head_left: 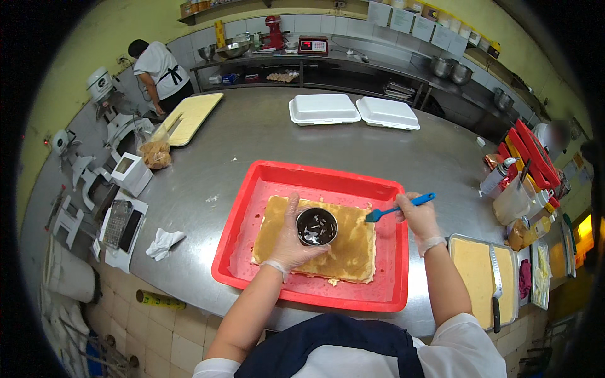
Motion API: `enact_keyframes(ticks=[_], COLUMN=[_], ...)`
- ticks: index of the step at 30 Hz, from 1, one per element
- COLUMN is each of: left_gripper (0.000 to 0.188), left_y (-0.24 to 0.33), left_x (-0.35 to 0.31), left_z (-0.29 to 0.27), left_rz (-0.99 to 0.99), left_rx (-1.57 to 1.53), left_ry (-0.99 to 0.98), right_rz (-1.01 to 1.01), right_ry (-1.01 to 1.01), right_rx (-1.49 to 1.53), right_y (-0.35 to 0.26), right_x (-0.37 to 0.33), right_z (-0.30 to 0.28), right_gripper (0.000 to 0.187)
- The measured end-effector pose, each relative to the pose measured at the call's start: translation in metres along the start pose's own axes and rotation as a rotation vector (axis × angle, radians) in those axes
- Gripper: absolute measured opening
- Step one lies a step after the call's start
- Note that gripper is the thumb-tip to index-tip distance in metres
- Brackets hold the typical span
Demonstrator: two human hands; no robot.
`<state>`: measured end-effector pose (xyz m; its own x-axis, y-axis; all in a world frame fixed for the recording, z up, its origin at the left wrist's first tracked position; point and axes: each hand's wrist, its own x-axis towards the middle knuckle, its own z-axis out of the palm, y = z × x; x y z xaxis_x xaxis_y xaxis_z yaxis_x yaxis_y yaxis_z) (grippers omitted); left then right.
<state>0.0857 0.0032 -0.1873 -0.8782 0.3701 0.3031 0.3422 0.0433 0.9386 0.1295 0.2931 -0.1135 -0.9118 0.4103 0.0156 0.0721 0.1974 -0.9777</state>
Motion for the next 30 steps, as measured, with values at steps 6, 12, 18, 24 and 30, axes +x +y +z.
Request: enact_keyframes(ticks=[6,12,18,24,30], left_gripper=[0.133,0.133,0.134,0.134,0.133], left_y=[0.001,-0.001,0.001,0.004,0.003], left_x=[-0.003,-0.002,-0.004,-0.004,-0.004], left_z=[-0.002,-0.001,-0.001,-0.001,-0.003], left_rz=[0.026,-0.031,0.007,-0.018,0.016], left_rx=[0.060,-0.033,0.048,0.013,0.082], left_ry=[0.012,0.022,0.034,0.041,0.021], right_rz=[0.034,0.011,0.064,0.134,0.159], right_ry=[0.159,0.099,0.104,0.033,-0.044], right_rx=[0.125,0.150,0.168,0.100,-0.049], right_y=[0.044,0.039,0.041,0.032,0.024], right_x=[0.016,0.023,0.027,0.024,0.017], right_z=[0.000,-0.002,0.005,0.004,-0.005], right_gripper=[0.018,0.017,0.015,0.016,0.017])
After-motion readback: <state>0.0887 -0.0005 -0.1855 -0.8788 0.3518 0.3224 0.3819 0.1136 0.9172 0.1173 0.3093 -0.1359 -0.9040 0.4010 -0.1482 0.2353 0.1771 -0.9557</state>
